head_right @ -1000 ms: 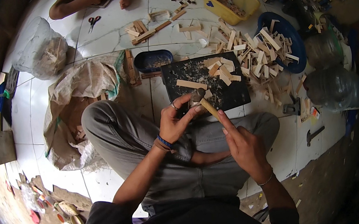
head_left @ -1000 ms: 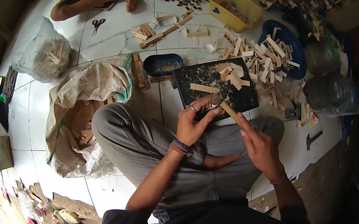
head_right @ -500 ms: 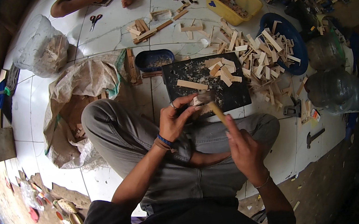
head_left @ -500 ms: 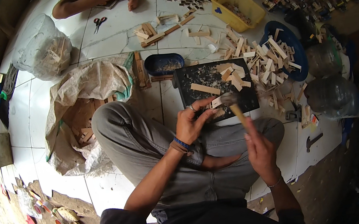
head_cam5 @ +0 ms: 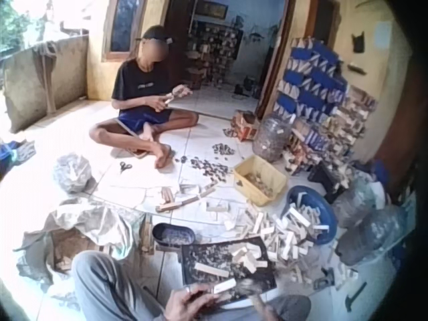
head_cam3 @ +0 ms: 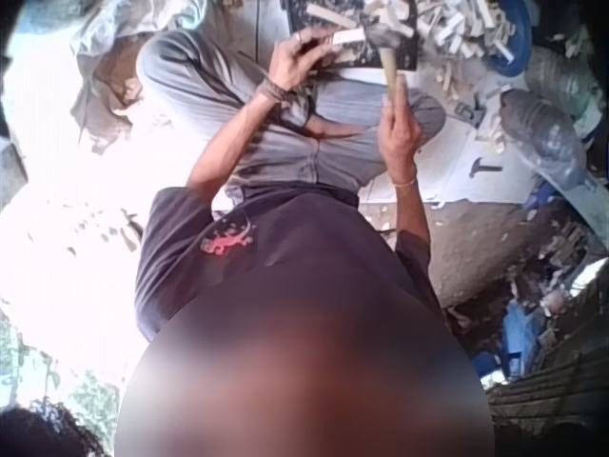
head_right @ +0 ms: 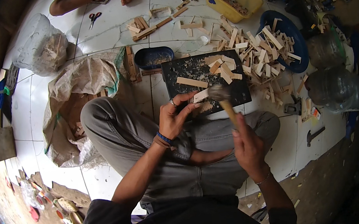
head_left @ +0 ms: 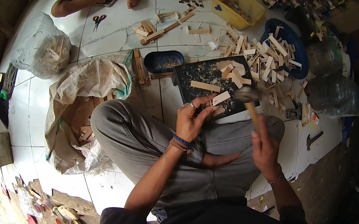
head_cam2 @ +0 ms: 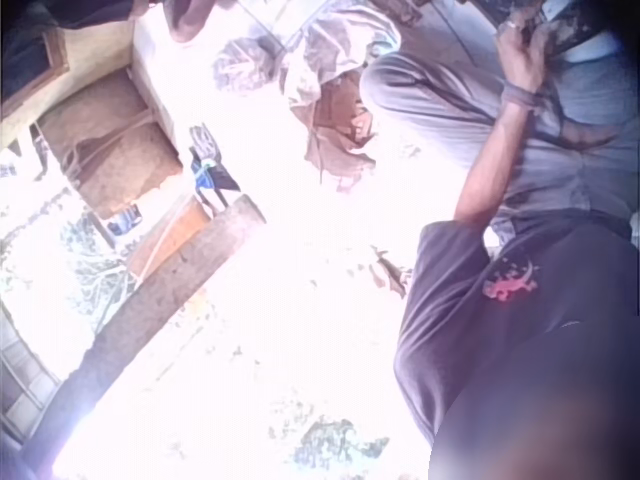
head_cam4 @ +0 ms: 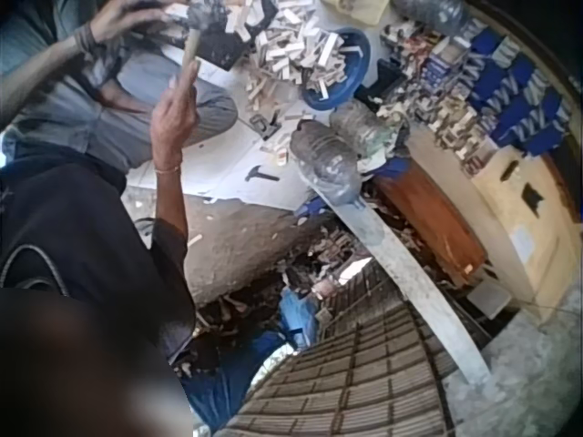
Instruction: The person sits on the floor and uses a hammer and chisel to shape small wooden pieces. They repeatedly pick up wood from a sack, position it on a work block, strike it with the hammer, and place the finished pieces into a blue bowl.
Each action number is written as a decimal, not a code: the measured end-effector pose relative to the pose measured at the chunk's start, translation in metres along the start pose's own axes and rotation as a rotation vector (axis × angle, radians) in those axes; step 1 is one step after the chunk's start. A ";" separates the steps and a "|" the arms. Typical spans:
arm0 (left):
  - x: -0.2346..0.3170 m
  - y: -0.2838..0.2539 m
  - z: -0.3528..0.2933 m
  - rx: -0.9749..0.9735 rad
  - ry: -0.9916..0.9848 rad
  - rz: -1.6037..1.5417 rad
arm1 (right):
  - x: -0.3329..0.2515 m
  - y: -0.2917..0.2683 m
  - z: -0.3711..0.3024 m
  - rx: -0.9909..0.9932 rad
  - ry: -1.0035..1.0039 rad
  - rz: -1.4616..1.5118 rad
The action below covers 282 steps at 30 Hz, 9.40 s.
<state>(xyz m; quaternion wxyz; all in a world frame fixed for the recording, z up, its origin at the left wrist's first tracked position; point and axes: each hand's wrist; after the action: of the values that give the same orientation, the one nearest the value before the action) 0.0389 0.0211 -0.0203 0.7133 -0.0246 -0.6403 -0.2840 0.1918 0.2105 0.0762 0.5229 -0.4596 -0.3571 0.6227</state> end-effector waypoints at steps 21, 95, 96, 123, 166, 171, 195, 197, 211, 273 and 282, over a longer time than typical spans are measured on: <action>-0.004 0.000 -0.001 -0.007 0.001 0.005 | -0.002 -0.010 0.017 -0.184 0.073 0.034; 0.083 -0.052 0.018 -0.294 0.138 0.820 | 0.049 0.125 0.064 0.124 0.193 0.018; 0.067 -0.044 0.025 -0.367 0.171 0.813 | 0.049 0.124 0.062 0.066 0.207 0.032; -0.012 0.000 0.048 -0.015 -0.216 -0.105 | 0.070 0.106 0.080 0.260 0.367 0.133; -0.004 -0.008 0.046 -0.152 -0.510 -0.382 | -0.029 0.103 0.076 0.074 0.624 0.990; -0.005 -0.008 0.047 -0.158 -0.477 -0.270 | -0.029 0.098 0.077 0.088 0.575 0.742; 0.007 -0.011 0.046 -0.191 -0.740 -0.383 | 0.004 0.066 0.080 -0.067 0.071 0.249; 0.005 -0.012 0.046 -0.179 -0.766 -0.338 | 0.005 0.067 0.078 -0.050 0.071 0.236; 0.010 -0.004 0.054 -0.031 0.371 0.472 | 0.053 0.080 0.088 -0.020 0.378 0.019; 0.002 -0.012 0.049 -0.154 -0.648 -0.428 | 0.012 0.059 0.087 -0.136 0.005 0.223; 0.003 -0.014 0.048 -0.209 -0.674 -0.314 | 0.016 0.066 0.086 -0.124 -0.003 0.224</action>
<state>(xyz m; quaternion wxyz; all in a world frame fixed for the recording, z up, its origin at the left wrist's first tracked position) -0.0105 0.0278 -0.0135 0.4042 -0.0907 -0.8024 -0.4296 0.0891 0.2160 0.0397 0.4203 -0.5271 -0.3419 0.6547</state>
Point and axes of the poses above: each hand's wrist, its own z-axis towards the middle knuckle, its own y-axis out of the palm, x = y × z, and after that the axes turned 15 degrees about -z, right-handed
